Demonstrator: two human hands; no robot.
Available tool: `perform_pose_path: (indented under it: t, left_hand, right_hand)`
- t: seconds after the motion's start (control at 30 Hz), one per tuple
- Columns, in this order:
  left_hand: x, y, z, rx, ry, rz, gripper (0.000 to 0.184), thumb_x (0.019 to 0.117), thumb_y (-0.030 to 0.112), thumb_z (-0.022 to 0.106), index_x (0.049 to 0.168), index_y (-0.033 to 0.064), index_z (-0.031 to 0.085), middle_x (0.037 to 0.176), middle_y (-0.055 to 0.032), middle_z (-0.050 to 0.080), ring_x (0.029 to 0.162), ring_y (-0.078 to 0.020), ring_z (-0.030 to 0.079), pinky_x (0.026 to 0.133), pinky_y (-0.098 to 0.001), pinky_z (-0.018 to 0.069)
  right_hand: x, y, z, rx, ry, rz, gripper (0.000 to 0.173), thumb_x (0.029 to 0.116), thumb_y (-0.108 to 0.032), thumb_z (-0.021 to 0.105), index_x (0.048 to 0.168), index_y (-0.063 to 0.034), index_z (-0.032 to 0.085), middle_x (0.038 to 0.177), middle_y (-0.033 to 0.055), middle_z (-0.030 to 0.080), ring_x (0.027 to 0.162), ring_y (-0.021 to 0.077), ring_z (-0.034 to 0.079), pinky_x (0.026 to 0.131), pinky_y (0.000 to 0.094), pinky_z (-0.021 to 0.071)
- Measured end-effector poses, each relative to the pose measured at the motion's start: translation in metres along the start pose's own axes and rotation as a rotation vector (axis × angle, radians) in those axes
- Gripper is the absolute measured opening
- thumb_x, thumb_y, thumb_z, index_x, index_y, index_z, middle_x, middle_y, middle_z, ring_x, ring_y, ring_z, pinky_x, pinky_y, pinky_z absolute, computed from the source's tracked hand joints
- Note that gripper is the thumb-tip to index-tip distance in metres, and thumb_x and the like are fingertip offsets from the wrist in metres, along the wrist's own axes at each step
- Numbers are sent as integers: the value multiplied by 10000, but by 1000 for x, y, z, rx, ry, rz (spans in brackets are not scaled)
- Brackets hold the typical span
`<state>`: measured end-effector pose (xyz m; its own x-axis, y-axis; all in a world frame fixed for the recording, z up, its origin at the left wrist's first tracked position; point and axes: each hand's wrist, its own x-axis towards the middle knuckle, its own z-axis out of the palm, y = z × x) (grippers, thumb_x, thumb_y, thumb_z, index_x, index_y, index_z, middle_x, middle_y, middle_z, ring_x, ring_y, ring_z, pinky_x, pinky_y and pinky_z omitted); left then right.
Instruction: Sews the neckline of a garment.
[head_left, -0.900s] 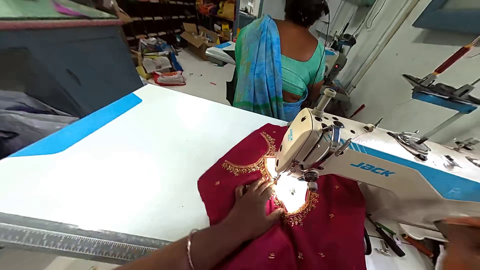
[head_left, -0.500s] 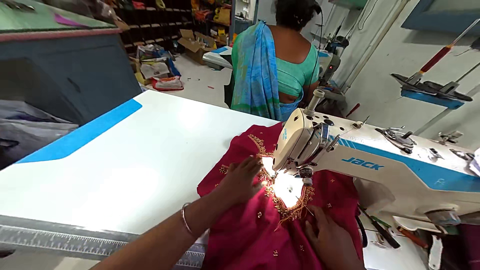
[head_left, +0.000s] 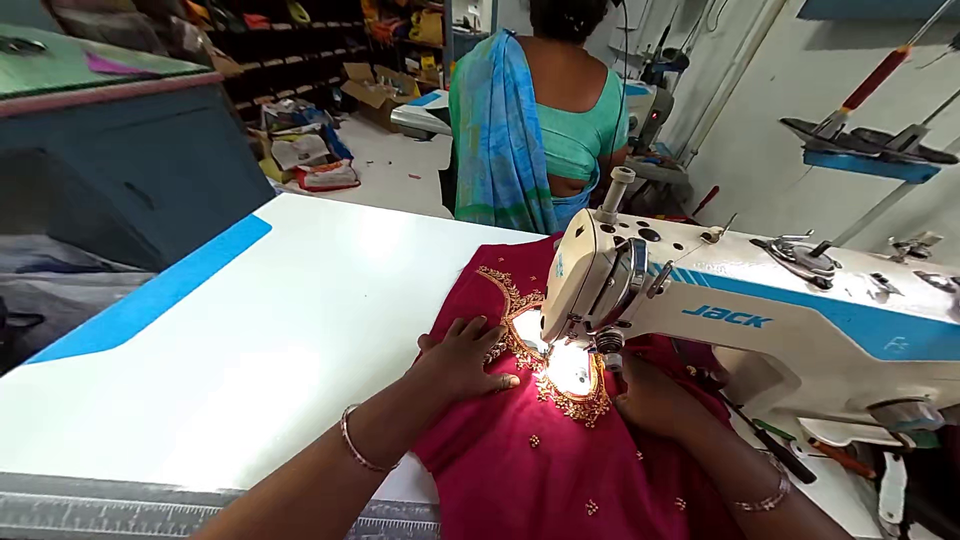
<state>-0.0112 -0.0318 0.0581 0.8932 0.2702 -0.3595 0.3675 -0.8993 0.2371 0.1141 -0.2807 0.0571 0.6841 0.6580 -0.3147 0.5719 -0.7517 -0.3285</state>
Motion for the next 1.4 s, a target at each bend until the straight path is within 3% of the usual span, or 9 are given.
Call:
perform_pose_path:
  t: [0.2, 0.37, 0.5, 0.63, 0.73, 0.87, 1.13, 1.3, 1.4]
  left_hand:
    - [-8, 32, 20, -13, 206, 168, 456, 1063, 325, 508, 1454, 94, 549, 1523, -154, 481, 1435, -358, 413, 1104, -639, 339]
    - [-1, 13, 46, -150, 181, 313, 544, 1009, 446, 568, 1461, 144, 543, 1582, -60, 422, 1524, -264, 290, 1200, -688, 67]
    - [17, -25, 36, -433, 337, 538, 392, 972, 334, 639, 1260, 70, 675, 1484, -129, 518, 1416, -301, 449, 1177, -601, 303]
    - [-24, -39, 4, -156, 608, 196, 259, 986, 190, 651, 1117, -23, 717, 1219, -243, 654, 1171, -452, 609, 961, -682, 455]
    - [-70, -48, -2, -94, 422, -281, 513, 1070, 377, 504, 1084, -105, 679, 1086, -345, 650, 1091, -541, 620, 909, -711, 465]
    - [-98, -51, 17, -300, 243, -399, 562, 1029, 467, 564, 1180, -65, 663, 1168, -290, 650, 1157, -466, 609, 997, -648, 453]
    - [-92, -49, 24, -529, 251, -426, 253, 1004, 274, 671, 963, 24, 675, 839, -85, 657, 725, -183, 634, 726, -387, 537]
    - [-98, -49, 22, -456, 457, -505, 501, 982, 369, 689, 1264, -40, 622, 1114, -243, 678, 1014, -412, 659, 900, -612, 504]
    - [-91, -52, 27, -418, 421, -473, 446, 894, 331, 802, 1127, -33, 690, 1187, -239, 629, 1143, -419, 584, 976, -594, 467]
  right_hand:
    - [-24, 2, 1, 21, -74, 151, 841, 900, 29, 650, 1611, -91, 219, 1371, 241, 567, 1235, 386, 589, 1039, 553, 471]
    - [-50, 0, -17, -24, -49, 231, 635, 973, -34, 611, 1557, -105, 372, 1073, 219, 654, 983, 381, 642, 886, 552, 514]
    - [-57, -6, -28, 143, -27, -11, 284, 1010, -148, 638, 1285, -77, 651, 896, 88, 623, 779, 207, 579, 740, 404, 506]
    - [-37, 0, -22, 231, -65, -360, 138, 964, -119, 683, 1063, -92, 775, 1178, 35, 678, 922, 104, 622, 799, 289, 527]
    - [-18, 8, -18, 291, -198, -440, 111, 964, -118, 687, 1005, -90, 786, 1321, 12, 653, 997, 48, 628, 845, 239, 521]
    - [-2, 23, -7, 343, -239, -550, 112, 934, -152, 697, 958, -71, 771, 1081, 22, 703, 896, 44, 613, 804, 235, 504]
    - [10, 24, 9, 491, -290, -420, 128, 897, -166, 769, 921, -129, 650, 706, -69, 572, 615, 8, 502, 587, 199, 412]
    - [15, 26, 6, 508, -340, -388, 181, 891, -116, 780, 856, -103, 603, 710, -43, 553, 644, 38, 524, 615, 211, 429]
    - [17, 28, 7, 532, -354, -415, 154, 887, -98, 780, 867, -99, 627, 722, -34, 587, 652, 50, 544, 621, 223, 443]
